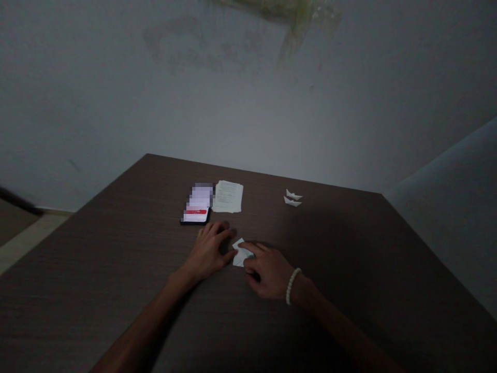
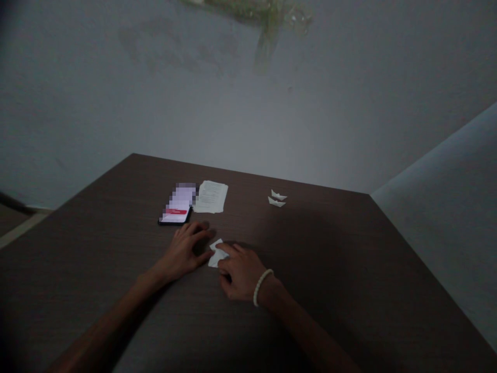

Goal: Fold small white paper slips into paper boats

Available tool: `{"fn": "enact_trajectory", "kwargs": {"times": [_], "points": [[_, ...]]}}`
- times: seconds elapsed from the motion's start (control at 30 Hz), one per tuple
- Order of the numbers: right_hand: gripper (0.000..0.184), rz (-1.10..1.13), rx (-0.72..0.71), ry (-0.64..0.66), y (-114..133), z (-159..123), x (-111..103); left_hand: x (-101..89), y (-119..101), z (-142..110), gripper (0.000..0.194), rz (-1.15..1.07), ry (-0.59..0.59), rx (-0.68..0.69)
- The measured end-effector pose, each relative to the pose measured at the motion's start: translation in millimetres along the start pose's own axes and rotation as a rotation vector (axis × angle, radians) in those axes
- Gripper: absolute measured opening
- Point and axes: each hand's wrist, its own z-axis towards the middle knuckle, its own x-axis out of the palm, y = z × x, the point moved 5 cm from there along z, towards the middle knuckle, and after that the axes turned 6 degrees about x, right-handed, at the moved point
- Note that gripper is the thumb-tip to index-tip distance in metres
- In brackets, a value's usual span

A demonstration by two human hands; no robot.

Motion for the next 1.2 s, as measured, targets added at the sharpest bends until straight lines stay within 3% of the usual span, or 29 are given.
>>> {"fn": "enact_trajectory", "kwargs": {"times": [0.5,0.93,1.2], "points": [[0.014,-0.075,-0.006,0.07,0,4,-1,2.9,-3,0,0.032,-0.02,0.021,0.041],[0.023,-0.122,-0.042,0.031,-4,1,-1,-1.5,-10,-2,0.021,0.043,0.058,0.107],[0.015,-0.112,-0.035,0.025,0,-9,-3,-3.7,-15,-1,0.025,0.124,0.087,0.122]]}}
